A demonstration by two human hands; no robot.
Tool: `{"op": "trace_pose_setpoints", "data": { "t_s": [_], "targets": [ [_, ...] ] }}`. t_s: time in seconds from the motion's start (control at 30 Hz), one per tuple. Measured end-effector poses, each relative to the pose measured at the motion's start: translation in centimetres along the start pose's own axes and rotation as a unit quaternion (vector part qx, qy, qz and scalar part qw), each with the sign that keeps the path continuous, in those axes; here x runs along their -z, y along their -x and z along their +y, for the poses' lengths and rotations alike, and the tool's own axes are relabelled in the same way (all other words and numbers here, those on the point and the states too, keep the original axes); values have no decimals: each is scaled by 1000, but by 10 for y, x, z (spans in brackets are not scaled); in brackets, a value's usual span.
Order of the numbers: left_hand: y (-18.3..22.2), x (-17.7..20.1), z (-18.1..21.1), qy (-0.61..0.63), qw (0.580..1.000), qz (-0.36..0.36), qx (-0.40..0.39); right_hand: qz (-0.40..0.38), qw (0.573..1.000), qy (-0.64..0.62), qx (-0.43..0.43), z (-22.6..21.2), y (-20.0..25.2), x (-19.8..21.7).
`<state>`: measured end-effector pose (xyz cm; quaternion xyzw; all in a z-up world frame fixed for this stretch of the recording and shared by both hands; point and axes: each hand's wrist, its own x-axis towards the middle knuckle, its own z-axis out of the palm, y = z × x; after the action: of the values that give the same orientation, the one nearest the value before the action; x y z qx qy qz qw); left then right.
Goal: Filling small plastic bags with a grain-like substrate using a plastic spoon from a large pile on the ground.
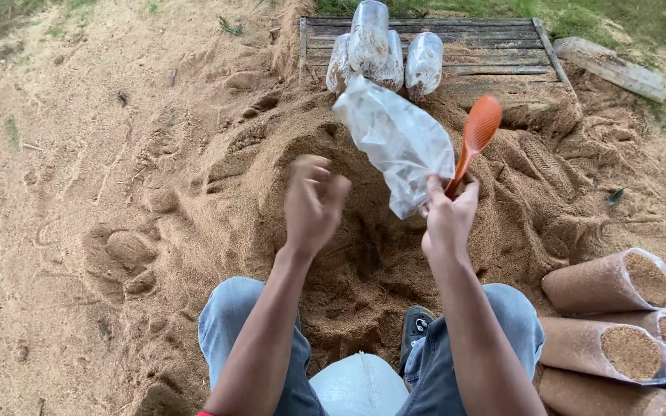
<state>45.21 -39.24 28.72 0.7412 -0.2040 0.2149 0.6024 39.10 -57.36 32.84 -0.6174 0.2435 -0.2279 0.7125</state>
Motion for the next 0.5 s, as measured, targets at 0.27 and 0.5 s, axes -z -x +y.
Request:
{"op": "trace_pose_setpoints", "data": {
  "t_s": [0.27, 0.5],
  "targets": [
    [49, -43, -12, -285, 918, -266, -77, -70, 974, -139, -165, 16, 1, -12],
    [46, -30, -14, -253, 938, -226, -68, -94, 973, -138, -158, 25, -5, -7]
  ]
}}
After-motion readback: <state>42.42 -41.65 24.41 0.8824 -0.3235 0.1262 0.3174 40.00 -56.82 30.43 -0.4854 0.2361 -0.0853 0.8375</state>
